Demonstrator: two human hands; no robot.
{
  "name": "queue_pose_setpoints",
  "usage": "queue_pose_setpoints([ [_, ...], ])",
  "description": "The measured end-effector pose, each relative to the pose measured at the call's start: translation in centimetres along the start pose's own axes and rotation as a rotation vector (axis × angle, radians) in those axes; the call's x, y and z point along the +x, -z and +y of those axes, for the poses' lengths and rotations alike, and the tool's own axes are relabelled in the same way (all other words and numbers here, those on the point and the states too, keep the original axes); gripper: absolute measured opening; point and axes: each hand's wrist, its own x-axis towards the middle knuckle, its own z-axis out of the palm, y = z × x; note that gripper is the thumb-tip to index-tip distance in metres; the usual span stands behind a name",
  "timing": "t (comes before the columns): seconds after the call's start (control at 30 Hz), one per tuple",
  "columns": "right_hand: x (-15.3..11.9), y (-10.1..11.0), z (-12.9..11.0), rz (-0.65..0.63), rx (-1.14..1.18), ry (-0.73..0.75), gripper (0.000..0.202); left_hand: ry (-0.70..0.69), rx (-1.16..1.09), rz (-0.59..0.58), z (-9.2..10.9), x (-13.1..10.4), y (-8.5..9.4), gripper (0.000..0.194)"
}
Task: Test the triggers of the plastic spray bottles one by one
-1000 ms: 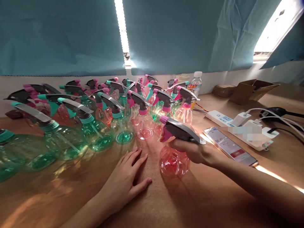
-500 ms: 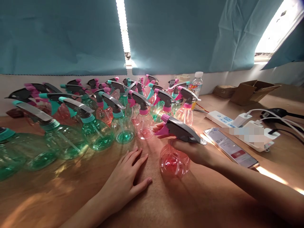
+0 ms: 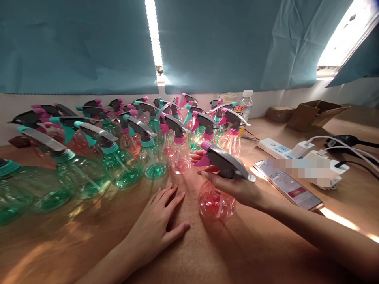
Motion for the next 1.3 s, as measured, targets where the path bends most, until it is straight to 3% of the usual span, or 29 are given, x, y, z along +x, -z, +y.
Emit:
queue_pose_setpoints([
  [0.27, 0.3, 0.0, -0.1, -0.106, -0.055, 0.016, 0.051, -0.003, 0.006, -0.019, 0.1, 0.0, 0.2, 0.061],
  [0.5, 0.8, 0.6, -1.6, -0.188, -0.143, 0.02, 0.058, 0.006, 0.007, -0.014, 0.2, 0.0, 0.3, 0.061],
  [0.67, 0.5, 0.6, -0.6, -0.175, -0.134, 0.04, 0.062, -0.004, 0.007, -0.01, 0.2, 0.1, 0.3, 0.06],
  [0.97, -0.2, 3.0, 3.0, -0.277, -0.245, -0.002, 0.061, 0.017, -0.002, -0.019, 0.3, 0.0, 0.3, 0.06],
  [1.3, -0.5, 0.1, 0.2, -0.118, -0.067, -0.014, 0.024, 0.012, -0.016, -0.014, 0.3, -0.1, 0.4, 0.059],
])
